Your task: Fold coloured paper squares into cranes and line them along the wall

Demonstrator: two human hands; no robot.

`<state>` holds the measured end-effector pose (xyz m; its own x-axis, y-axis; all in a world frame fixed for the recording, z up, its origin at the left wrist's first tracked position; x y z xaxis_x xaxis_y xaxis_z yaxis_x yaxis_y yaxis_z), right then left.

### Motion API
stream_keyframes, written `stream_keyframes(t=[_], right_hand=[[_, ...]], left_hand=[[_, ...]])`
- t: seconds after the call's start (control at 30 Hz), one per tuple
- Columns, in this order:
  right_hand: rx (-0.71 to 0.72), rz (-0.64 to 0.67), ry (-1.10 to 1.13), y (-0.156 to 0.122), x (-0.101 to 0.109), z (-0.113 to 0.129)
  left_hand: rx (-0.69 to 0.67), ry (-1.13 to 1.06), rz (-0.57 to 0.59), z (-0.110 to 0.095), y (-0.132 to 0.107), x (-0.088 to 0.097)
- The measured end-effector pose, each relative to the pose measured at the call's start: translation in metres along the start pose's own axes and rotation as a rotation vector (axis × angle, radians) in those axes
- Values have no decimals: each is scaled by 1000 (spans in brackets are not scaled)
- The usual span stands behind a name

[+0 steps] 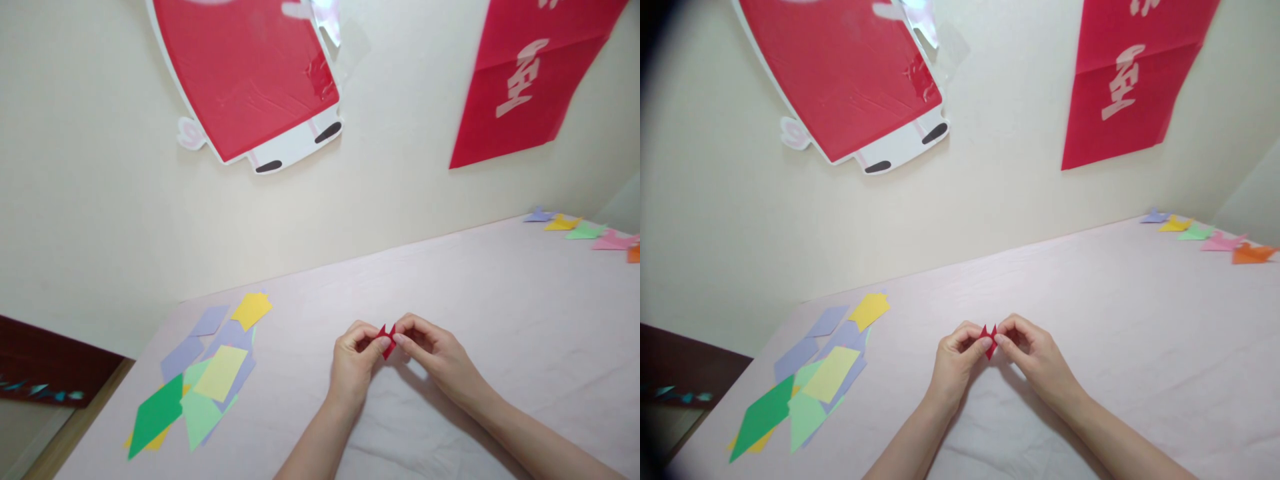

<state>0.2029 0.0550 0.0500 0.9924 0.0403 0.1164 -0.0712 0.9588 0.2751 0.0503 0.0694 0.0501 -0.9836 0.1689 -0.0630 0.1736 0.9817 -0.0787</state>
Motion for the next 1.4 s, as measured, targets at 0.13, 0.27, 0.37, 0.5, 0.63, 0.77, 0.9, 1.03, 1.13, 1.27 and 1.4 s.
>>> stream_keyframes(t=[0.13,0.27,0.37,0.5,0.63,0.77,0.9,1.03,1.13,1.27,1.4], right_hand=[[-2,7,-11,0,-1,1],[-22,23,-15,0,-2,2],[-23,39,-12,0,-3,3],[-44,87,-63,-1,-6,4],[-39,114,-115,-2,-7,4],[-9,113,-134,-3,-5,4],[14,108,-169,-1,-3,7],[-2,120,-142,1,0,5],[-31,126,-110,1,0,4],[-67,109,-38,1,-1,6],[-116,76,-19,1,-1,5]], left_hand=[[0,28,6,1,-1,0],[-11,71,28,2,-3,-3],[-42,124,31,2,-6,-6],[-91,196,18,1,-9,-7],[-102,225,-7,3,-8,-4],[-79,207,-2,4,-6,-3],[-54,159,6,3,-4,-2],[-38,109,-20,2,-2,1],[-31,90,-32,3,-1,2],[-34,82,-17,4,-3,-1],[-52,103,-3,1,-6,-4]])
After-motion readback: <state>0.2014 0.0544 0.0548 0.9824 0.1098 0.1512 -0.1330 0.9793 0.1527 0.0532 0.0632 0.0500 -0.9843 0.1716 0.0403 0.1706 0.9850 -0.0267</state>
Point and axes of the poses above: each hand's wrist, its own y-axis towards the middle knuckle, its own x-axis out of the back of the hand, z = x × y, the point moved 2 cm from there along y, towards the middle knuckle, and after that the axes turned 6 degrees about x, right-handed, at the moved point
